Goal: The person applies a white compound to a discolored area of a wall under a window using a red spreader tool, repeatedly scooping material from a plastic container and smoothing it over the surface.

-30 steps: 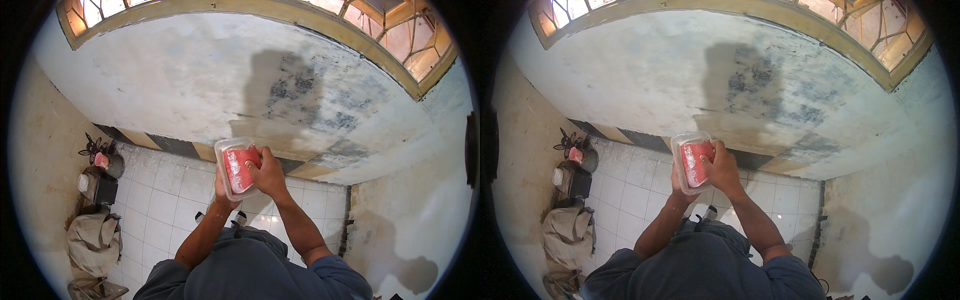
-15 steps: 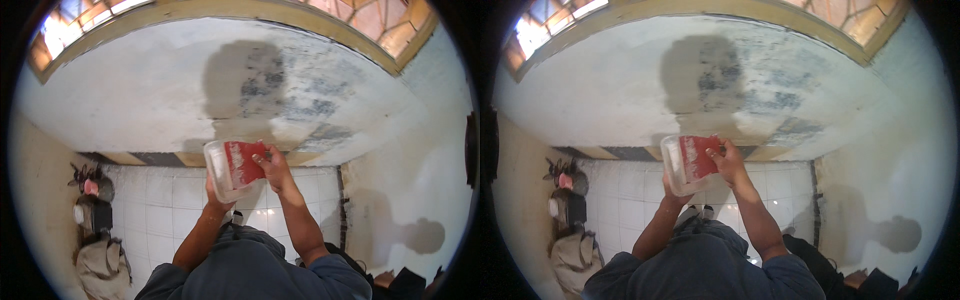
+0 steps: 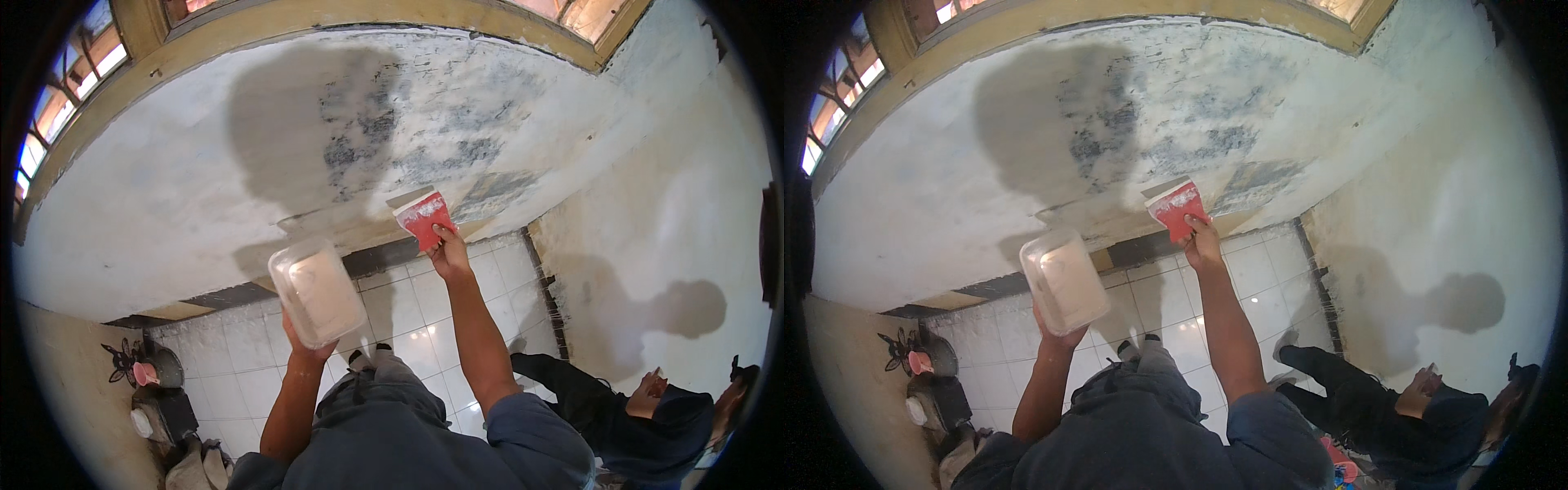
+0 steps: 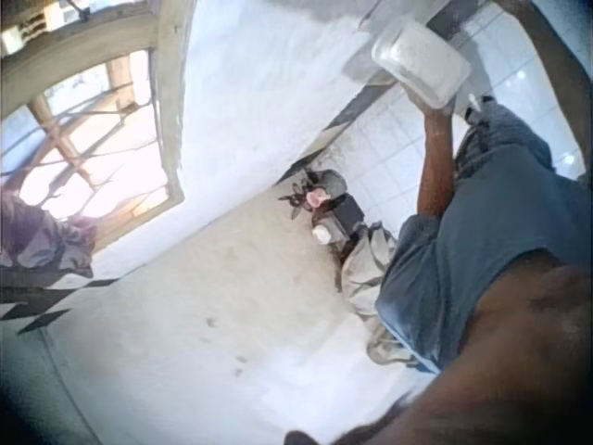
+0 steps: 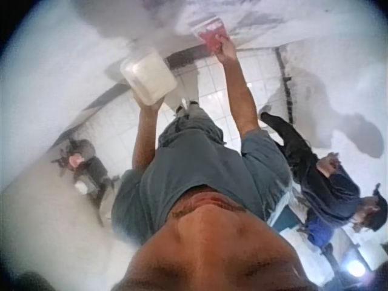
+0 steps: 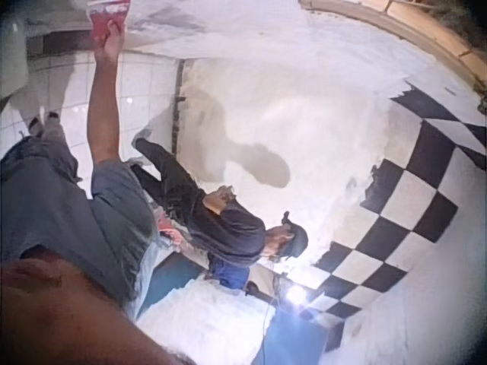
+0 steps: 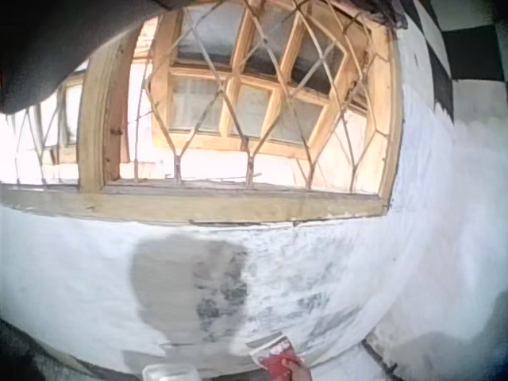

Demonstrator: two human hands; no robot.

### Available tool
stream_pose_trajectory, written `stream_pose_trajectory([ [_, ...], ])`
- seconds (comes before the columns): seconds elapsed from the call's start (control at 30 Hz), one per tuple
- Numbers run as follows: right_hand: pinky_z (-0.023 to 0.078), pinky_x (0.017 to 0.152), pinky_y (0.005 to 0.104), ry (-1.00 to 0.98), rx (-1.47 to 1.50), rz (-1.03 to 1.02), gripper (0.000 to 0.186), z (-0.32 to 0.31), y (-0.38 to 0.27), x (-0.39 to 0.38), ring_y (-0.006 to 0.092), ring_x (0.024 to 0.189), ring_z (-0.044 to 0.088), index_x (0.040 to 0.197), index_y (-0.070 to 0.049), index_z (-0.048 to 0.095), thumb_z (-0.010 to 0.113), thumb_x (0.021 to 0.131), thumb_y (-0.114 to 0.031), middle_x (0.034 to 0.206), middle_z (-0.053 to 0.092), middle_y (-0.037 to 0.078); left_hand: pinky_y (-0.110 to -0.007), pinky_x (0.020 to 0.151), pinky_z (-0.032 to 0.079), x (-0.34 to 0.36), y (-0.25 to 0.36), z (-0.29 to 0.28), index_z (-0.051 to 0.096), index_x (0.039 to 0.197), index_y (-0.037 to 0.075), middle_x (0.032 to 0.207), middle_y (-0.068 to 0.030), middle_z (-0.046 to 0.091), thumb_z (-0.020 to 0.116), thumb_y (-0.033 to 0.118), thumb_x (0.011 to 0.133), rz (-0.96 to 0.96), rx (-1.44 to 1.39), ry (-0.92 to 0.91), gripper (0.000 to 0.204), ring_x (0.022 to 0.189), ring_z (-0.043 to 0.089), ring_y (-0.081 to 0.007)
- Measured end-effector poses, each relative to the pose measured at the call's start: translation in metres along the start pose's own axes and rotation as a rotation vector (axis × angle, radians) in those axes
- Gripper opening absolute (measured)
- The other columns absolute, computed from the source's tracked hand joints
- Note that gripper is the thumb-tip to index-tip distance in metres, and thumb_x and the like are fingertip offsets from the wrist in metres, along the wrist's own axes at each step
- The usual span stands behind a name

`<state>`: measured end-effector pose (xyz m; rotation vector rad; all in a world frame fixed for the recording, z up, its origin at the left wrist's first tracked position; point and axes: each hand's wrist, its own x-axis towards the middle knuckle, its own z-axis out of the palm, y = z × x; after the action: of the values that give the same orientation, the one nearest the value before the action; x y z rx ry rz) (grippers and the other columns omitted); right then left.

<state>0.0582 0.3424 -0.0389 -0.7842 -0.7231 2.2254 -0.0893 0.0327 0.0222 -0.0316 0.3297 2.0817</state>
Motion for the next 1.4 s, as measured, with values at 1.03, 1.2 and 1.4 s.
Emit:
stream_pose_trajectory([
  [1.03, 0.06, 0.086, 0.0429, -0.072, 0.099, -0.036, 0.03, 0.135, -0.04, 0.018, 0.0292, 0.101, 0.063, 0.115, -0.003, 0.053, 0.059, 0.086, -0.002, 0.113, 0.059, 0.012, -0.049, 0.094, 0.054, -0.036, -0.063, 0.026, 0.04, 0.145, 0.013, 0.133, -0.0104, 0.056, 0.041, 0.043, 0.101, 0.444, 0.054, 0.189, 0.053, 0.117, 0.06, -0.0283],
  [1.2, 0.06, 0.082, 0.0399, -0.146, 0.206, -0.047, 0.028, 0.114, -0.059, 0.004, 0.026, 0.097, 0.064, 0.112, -0.005, 0.053, 0.059, 0.085, 0.001, 0.11, 0.06, 0.011, -0.049, 0.093, 0.055, -0.034, -0.075, 0.025, 0.039, 0.145, 0.012, 0.133, -0.0105, 0.056, 0.041, 0.043, 0.101, 0.484, 0.125, 0.169, 0.054, 0.116, 0.06, -0.0278],
  [1.4, 0.055, 0.069, 0.0344, 0.062, -0.217, -0.24, 0.023, 0.037, 0.018, 0.0, 0.0229, 0.091, 0.063, 0.105, -0.006, 0.054, 0.059, 0.085, 0.004, 0.104, 0.06, 0.007, -0.052, 0.097, 0.051, -0.031, -0.065, 0.022, 0.041, 0.145, 0.016, 0.136, -0.0094, 0.055, 0.042, 0.045, 0.1, 0.449, 0.167, 0.156, 0.053, 0.12, 0.058, -0.0285],
])
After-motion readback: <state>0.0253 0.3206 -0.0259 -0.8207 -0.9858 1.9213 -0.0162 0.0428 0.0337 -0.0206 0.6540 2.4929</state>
